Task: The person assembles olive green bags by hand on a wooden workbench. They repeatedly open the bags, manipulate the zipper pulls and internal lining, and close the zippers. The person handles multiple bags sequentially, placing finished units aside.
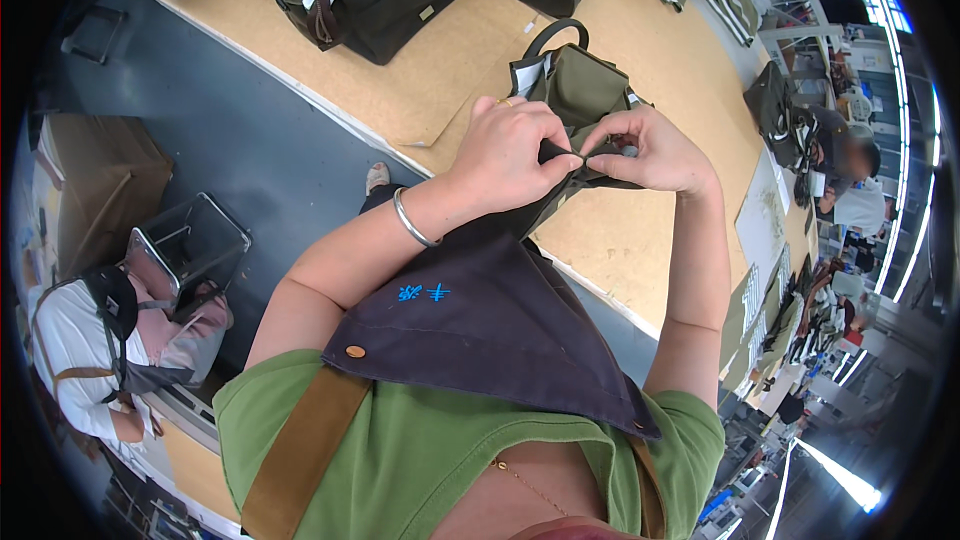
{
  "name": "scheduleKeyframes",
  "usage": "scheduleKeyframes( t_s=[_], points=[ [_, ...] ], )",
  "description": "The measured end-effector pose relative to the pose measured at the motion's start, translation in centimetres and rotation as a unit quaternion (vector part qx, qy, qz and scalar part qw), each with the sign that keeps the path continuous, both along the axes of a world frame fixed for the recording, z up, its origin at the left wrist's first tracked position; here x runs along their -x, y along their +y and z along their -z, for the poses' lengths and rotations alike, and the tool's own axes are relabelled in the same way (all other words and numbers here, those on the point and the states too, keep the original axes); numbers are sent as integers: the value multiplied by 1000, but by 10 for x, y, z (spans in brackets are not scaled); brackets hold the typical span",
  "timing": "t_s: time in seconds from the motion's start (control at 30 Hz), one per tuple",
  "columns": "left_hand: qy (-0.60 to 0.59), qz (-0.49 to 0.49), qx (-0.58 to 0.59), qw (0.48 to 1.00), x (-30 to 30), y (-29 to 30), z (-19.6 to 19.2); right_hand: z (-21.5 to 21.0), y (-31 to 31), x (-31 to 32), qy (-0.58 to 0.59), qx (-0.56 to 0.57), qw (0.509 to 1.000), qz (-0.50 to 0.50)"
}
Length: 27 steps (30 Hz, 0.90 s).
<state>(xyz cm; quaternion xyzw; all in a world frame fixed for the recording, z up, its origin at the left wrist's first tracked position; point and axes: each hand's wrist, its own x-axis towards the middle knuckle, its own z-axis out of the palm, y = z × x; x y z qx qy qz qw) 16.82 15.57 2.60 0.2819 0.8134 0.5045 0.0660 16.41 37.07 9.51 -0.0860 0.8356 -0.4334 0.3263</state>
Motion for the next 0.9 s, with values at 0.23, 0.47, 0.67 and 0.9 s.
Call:
scheduleKeyframes(
  t_s=[0.23,0.47,0.67,0.9],
  points=[
    [-2,46,27,999,10,-6,-6,0,0,-1,8,-10,1000,1],
    [-74,46,-87,992,16,-8,2,0,-4,-2,11,-20,1000,5],
    [-15,79,-2,997,9,-10,-5,3,-4,-1,37,-18,999,-7],
    [87,-18,-53,995,2,1,10,3,-8,4,-12,26,999,16]
  ],
)
